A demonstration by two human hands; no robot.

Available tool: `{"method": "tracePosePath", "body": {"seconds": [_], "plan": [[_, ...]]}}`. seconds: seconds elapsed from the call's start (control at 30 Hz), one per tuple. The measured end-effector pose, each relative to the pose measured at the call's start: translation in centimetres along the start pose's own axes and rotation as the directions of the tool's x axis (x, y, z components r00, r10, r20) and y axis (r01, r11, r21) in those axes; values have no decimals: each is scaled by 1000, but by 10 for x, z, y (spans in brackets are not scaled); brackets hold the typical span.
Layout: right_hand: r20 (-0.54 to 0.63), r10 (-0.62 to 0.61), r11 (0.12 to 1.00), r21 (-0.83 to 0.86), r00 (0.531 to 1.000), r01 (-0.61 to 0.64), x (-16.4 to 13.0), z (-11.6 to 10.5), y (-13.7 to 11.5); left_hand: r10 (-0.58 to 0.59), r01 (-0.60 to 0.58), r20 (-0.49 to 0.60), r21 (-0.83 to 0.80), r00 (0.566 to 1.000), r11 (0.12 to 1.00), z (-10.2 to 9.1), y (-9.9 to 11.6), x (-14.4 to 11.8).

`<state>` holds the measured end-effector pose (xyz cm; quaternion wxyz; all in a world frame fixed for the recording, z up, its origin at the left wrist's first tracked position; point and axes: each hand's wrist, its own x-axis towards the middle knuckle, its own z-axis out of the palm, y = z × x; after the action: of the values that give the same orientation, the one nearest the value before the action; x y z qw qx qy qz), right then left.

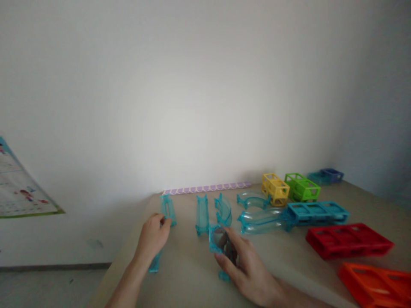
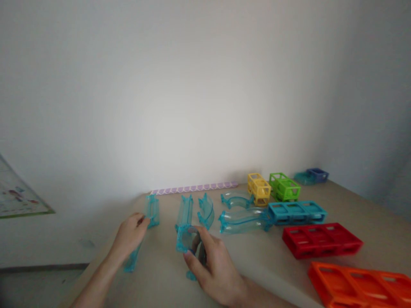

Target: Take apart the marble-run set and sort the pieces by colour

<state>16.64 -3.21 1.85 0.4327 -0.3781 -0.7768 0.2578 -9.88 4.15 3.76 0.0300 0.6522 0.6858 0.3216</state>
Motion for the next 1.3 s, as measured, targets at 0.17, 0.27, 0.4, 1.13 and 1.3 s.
{"method": "tracePosePath", "body": {"seconds": [0.17, 0.27, 0.4, 1.13, 1.3], "plan": [[-1, -10, 1000, 8, 1000, 10, 2, 0, -3, -100, 173, 149, -638, 984, 750, -6, 15, -10], [-16, -22, 1000, 20, 1000, 22, 2, 1, -3, 88, 137, 217, -832, 972, 537, -5, 30, -25], [-18, -28, 999, 45, 999, 29, 1, 1, -1, 275, 148, 292, -883, 916, 445, 6, 48, -45], [23, 225, 933, 283, 974, -222, 3, 14, 10, 288, -95, 42, -891, 957, 444, 6, 71, -66], [109, 159, 949, 256, 981, -182, 0, 12, 6, 314, -239, -69, -806, 947, 542, 5, 73, -71]]}}
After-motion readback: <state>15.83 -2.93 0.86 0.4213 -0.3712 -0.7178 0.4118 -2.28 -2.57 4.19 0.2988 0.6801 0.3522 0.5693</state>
